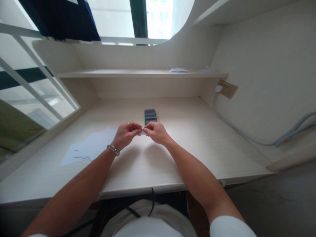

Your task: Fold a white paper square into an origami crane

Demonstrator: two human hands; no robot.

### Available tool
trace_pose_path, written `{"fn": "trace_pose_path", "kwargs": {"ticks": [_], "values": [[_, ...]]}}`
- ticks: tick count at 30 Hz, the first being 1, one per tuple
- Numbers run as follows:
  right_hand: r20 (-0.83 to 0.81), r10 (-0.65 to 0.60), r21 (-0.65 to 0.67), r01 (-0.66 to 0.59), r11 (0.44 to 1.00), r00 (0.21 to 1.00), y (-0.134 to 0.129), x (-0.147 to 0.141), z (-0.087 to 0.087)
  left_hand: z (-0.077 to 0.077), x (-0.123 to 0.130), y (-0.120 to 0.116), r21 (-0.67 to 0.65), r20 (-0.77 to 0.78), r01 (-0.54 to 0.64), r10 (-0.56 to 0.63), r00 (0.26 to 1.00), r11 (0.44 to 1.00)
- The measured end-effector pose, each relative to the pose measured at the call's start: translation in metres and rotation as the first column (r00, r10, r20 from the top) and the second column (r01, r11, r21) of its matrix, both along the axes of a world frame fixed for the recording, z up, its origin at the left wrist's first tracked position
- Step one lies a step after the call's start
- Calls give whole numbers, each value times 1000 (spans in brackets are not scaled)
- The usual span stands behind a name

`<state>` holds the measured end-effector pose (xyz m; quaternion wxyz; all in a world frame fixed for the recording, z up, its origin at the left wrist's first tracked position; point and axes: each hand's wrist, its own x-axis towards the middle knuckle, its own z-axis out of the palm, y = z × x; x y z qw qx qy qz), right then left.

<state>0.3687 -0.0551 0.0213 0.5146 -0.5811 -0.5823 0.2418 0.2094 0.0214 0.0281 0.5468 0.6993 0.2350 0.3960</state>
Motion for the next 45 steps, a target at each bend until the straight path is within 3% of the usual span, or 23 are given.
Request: {"fn": "trace_pose_path", "kwargs": {"ticks": [9,16,26,40,45], "values": [[-86,33,-38,-36,999,996,1,3,2,7,-2,0,-113,12,27,-26,1000,993],[-83,36,-94,-44,995,996,-4,0,10,3,-3,0,-24,-6,61,-61,998,998],[-342,62,-132,-113,985,938,2,0,8,5,-2,0,-16,7,-41,41,999,999],[-222,73,-57,-88,994,972,-2,1,6,4,-1,-2,11,14,-31,31,999,999],[-148,73,-58,-82,995,986,0,4,2,4,-2,0,-17,-8,62,-62,998,998]]}}
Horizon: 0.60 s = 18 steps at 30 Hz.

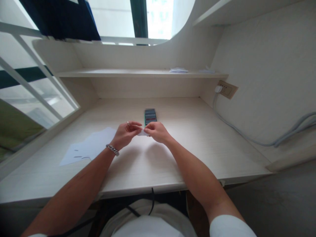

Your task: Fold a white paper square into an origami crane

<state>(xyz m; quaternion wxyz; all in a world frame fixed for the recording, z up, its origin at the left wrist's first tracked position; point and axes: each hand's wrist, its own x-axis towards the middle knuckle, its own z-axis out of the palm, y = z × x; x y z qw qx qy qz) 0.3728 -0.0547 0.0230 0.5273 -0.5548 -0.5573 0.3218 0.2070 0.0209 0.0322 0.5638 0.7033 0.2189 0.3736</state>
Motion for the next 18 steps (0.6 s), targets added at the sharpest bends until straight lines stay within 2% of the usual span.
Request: {"fn": "trace_pose_path", "kwargs": {"ticks": [3,5,8,13,16,18], "values": [[34,-23,-4,23,1000,999,2,2,-2,1,-1,1,-29,-6,44,-44,999,999],[71,-35,5,35,999,997,2,2,-3,1,-1,1,-4,-39,36,-36,999,999],[138,-43,29,39,999,989,0,1,-2,-1,-1,2,134,-154,26,-5,988,991],[294,-56,44,44,998,954,-7,-3,7,-1,-3,2,389,-284,9,111,952,921],[391,-51,49,35,998,919,-10,-4,11,2,-5,-1,474,-300,5,156,941,880],[377,-48,53,30,998,925,-9,-3,11,4,-5,-2,502,-313,19,161,936,865]]}}
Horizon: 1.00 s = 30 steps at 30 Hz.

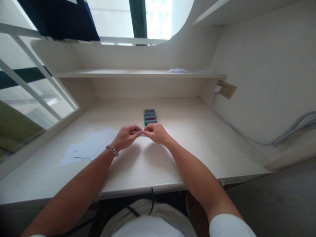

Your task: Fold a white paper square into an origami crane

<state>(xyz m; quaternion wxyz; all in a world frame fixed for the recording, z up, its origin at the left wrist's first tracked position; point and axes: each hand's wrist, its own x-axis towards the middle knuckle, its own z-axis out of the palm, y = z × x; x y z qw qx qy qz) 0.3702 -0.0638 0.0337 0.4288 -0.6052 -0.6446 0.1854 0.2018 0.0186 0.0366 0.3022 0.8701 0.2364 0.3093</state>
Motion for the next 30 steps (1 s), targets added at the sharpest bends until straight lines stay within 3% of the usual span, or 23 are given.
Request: {"fn": "trace_pose_path", "kwargs": {"ticks": [9,18,24,30], "values": [[-269,18,-28,-26,999,963,8,4,-9,3,0,-1,-34,19,-15,16,1000,999],[-549,-3,-111,-69,991,836,7,-1,-2,6,0,0,-45,21,-25,26,999,999],[-584,13,-128,-108,986,811,9,2,-4,4,-1,3,-60,29,-43,45,999,997],[-515,43,-94,-106,990,856,10,3,-10,1,-1,2,-120,37,-23,28,999,992]]}}
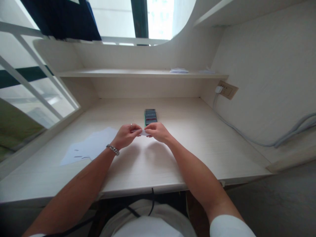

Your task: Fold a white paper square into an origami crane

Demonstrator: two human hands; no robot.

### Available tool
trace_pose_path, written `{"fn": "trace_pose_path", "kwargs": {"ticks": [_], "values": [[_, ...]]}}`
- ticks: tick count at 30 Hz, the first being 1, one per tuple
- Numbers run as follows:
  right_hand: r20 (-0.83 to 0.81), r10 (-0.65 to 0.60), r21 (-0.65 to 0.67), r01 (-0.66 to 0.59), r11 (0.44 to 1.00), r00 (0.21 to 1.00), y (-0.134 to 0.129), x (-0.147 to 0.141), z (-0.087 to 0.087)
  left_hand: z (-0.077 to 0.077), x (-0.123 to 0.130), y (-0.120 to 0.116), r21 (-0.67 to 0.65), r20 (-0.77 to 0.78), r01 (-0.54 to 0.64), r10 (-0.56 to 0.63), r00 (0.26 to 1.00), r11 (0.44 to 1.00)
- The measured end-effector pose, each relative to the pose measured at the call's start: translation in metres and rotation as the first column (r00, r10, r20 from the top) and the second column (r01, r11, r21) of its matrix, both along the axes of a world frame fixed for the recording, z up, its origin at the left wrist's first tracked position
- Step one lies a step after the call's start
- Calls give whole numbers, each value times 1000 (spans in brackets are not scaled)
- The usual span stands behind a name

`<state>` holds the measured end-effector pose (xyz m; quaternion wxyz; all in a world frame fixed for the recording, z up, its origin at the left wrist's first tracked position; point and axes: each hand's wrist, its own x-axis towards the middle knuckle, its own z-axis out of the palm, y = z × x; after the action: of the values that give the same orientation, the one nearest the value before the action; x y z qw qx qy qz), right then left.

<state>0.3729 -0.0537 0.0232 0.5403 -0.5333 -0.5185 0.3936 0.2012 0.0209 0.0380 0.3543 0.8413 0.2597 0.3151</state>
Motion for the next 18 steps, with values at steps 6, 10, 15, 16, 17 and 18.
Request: {"fn": "trace_pose_path", "kwargs": {"ticks": [6,10,15,16,17,18], "values": [[299,-12,50,-4,999,954,-2,1,-4,-2,-3,1,60,-94,58,-52,994,996],[357,11,44,-28,999,934,-3,5,0,0,-6,4,-8,-141,133,-132,981,991],[251,62,27,-72,997,966,-1,14,1,6,-10,9,-79,-91,124,-131,987,989],[226,54,29,-62,998,973,-1,16,1,6,-11,11,-104,-59,107,-114,992,989],[197,35,34,-43,999,980,0,17,0,6,-12,13,-138,-14,83,-86,996,987],[162,7,39,-14,999,987,1,18,0,6,-12,15,-178,42,54,-48,998,983]]}}
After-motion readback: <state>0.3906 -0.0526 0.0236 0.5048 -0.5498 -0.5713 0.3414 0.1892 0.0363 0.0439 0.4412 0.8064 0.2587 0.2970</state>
